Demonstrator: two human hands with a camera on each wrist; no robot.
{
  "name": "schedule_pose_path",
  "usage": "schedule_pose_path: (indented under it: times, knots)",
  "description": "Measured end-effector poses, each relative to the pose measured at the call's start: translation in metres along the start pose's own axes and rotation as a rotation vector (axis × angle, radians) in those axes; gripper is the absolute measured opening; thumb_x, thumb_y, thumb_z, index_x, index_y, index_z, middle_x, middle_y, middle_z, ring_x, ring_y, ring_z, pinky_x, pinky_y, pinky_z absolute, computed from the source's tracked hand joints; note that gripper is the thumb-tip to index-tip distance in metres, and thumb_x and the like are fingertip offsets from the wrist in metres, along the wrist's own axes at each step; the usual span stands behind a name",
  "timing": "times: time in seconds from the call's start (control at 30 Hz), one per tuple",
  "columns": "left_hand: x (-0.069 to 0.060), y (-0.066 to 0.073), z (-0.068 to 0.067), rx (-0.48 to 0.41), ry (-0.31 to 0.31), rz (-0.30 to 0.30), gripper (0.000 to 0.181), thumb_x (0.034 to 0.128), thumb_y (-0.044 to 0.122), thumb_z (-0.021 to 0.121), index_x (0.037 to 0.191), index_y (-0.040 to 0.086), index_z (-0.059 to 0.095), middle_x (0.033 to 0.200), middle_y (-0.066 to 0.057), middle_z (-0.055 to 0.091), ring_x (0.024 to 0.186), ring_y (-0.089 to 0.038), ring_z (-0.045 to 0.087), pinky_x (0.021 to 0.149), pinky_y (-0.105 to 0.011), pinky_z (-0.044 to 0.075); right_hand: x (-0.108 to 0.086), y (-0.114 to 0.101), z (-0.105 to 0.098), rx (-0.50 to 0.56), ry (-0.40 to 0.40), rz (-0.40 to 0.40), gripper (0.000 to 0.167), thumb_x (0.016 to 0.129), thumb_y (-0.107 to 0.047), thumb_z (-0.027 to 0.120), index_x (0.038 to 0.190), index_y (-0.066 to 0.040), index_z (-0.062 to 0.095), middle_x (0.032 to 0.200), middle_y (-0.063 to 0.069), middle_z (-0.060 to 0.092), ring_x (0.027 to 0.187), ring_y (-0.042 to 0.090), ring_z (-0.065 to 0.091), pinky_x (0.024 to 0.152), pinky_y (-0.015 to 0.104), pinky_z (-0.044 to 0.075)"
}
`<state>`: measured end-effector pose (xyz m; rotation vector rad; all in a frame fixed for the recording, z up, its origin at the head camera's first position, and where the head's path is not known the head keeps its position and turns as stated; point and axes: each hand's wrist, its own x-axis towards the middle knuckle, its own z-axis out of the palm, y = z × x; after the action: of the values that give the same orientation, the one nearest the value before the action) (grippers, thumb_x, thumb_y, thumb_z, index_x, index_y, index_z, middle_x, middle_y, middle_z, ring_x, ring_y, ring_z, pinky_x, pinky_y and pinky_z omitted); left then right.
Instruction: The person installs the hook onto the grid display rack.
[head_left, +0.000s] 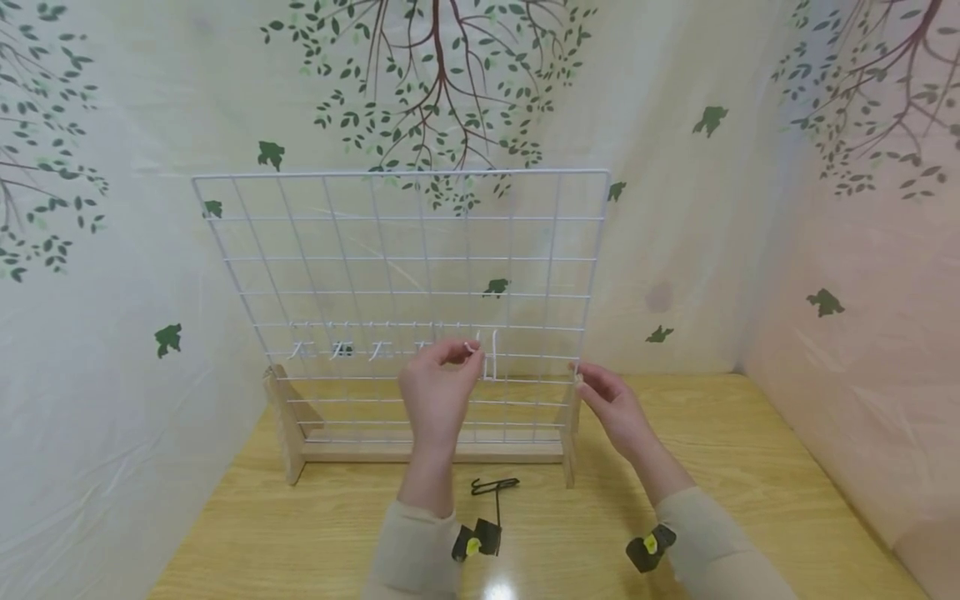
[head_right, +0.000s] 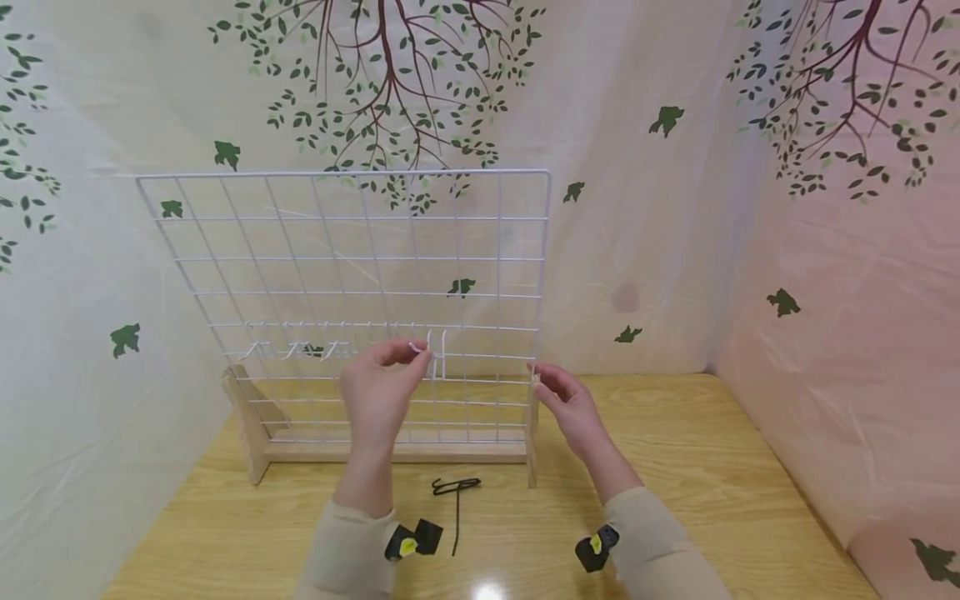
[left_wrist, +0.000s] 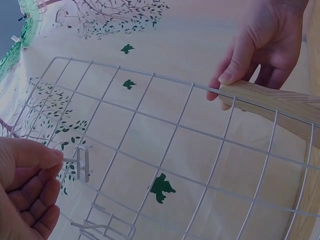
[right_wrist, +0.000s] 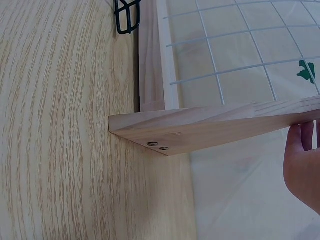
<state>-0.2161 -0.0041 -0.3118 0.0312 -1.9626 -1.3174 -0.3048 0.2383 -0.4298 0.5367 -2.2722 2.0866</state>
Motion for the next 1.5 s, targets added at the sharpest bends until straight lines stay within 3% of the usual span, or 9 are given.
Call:
schedule_pose_path:
  times: [0.27, 0.43, 0.7, 1.07, 1.5]
  knots:
    - [0.012, 0.004, 0.007, 0.023, 0.004, -0.08, 0.005, 0.0805, 0.007, 0.079, 0.086, 0.008, 0.078, 0.081, -0.003, 0.073, 0.083, -0.022, 0.066, 0.079, -0.04, 0.05, -0.002, 0.0, 0.0, -0.008, -0.004, 0.018, 0.044, 0.101, -0.019, 0.058, 0.14, -0.001, 0.05, 0.147, 0.015, 0.047, 0.126, 0.007, 0.047, 0.101, 0.018, 0.038]
    - [0.016, 0.004, 0.01, 0.024, 0.005, -0.107, 0.005, 0.0817, 0.008, 0.079, 0.086, 0.008, 0.078, 0.081, -0.002, 0.072, 0.081, -0.021, 0.064, 0.069, -0.036, 0.053, -0.003, 0.0, 0.001, -0.027, -0.001, 0.016, 0.043, 0.101, -0.019, 0.058, 0.14, -0.002, 0.05, 0.146, 0.015, 0.048, 0.126, 0.007, 0.047, 0.101, 0.018, 0.039]
    - [0.021, 0.003, 0.015, 0.045, 0.041, -0.088, 0.005, 0.0802, 0.007, 0.081, 0.084, 0.006, 0.078, 0.08, -0.005, 0.073, 0.08, -0.023, 0.064, 0.072, -0.037, 0.051, -0.003, 0.0, 0.001, -0.001, 0.001, 0.009, 0.043, 0.101, -0.016, 0.059, 0.14, -0.001, 0.05, 0.147, 0.016, 0.047, 0.126, 0.007, 0.047, 0.1, 0.018, 0.04]
    - [0.022, -0.002, 0.022, 0.105, 0.063, -0.064, 0.004, 0.0799, 0.006, 0.081, 0.083, 0.007, 0.079, 0.082, -0.005, 0.074, 0.082, -0.023, 0.064, 0.078, -0.04, 0.049, -0.002, 0.002, 0.001, -0.016, -0.006, 0.011, 0.044, 0.101, -0.018, 0.058, 0.14, 0.0, 0.049, 0.147, 0.015, 0.047, 0.137, 0.027, 0.038, 0.104, 0.021, 0.037]
    - [0.021, -0.009, 0.022, 0.117, 0.028, -0.059, 0.006, 0.0784, 0.008, 0.083, 0.083, 0.008, 0.079, 0.081, -0.003, 0.073, 0.081, -0.023, 0.061, 0.074, -0.04, 0.048, 0.0, 0.002, 0.002, -0.021, 0.01, -0.012, 0.043, 0.101, -0.018, 0.059, 0.14, 0.0, 0.05, 0.146, 0.016, 0.047, 0.126, 0.007, 0.046, 0.1, 0.017, 0.039]
